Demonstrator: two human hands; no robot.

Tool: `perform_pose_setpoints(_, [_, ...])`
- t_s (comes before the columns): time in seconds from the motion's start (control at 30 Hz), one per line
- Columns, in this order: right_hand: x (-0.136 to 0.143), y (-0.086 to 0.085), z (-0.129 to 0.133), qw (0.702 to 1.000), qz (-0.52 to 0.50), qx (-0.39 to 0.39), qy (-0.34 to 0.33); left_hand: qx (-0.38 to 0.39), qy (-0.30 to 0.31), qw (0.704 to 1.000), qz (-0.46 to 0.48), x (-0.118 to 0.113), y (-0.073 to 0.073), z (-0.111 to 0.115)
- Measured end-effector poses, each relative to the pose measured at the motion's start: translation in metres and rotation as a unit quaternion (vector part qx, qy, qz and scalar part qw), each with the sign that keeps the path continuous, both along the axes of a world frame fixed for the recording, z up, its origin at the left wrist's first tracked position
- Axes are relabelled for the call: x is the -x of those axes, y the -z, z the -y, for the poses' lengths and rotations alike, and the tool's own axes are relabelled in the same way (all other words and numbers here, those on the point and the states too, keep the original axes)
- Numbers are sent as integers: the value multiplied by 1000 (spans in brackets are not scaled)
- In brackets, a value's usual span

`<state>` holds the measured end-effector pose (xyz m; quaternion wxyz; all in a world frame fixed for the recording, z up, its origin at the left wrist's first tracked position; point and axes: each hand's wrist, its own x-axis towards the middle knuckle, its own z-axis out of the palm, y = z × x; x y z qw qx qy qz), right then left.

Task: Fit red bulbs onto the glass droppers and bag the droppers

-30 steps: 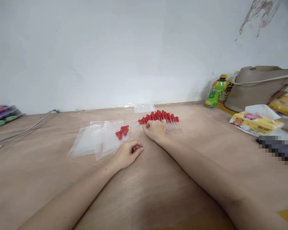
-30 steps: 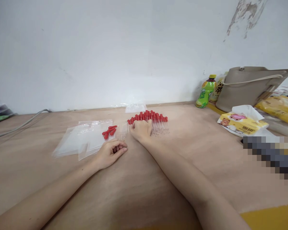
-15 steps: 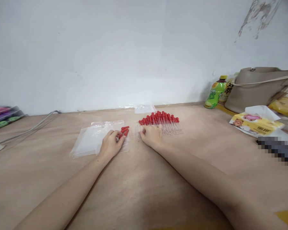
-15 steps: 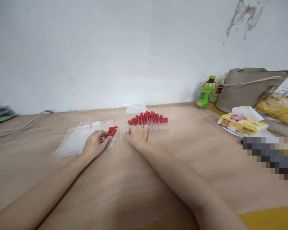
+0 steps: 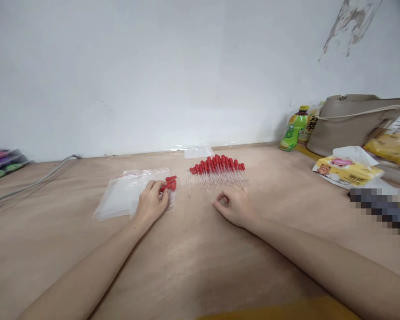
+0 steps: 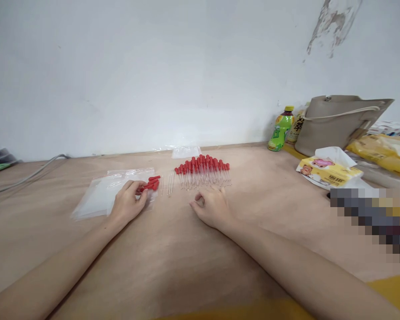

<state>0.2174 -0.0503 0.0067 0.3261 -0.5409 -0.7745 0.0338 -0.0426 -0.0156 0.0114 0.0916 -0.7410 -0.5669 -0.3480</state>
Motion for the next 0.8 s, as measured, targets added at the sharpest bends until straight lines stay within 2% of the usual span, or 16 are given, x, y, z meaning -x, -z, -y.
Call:
perform_pose_setpoints(0.13, [3,0,-5,999,-5,26,20,-47,35,998,0,-9,-5,12])
perform_pose_setpoints(0.2, [4,0,-7,999,2,38,28,-46,75,996,7,-16,-8,20])
perform_pose_setpoints(0.33, [4,1,-8,999,8,40,26,42,213,976,-11,-32,-7,34])
perform_pose_setpoints(0.4, [3,3,-9,999,15,34,25,95,248,964,-24,-37,-4,36])
perform_pose_setpoints(0.47, [3,5,-11,999,21,32,29,122,241,963,-17,-40,-2,36])
perform_pose_setpoints(0.6, [4,7,-11,999,1,25,25,123,218,968,14,-41,1,31])
perform_pose_setpoints(0.8, [3,2,-5,992,-84,21,-91,114,203,970,68,-42,2,31])
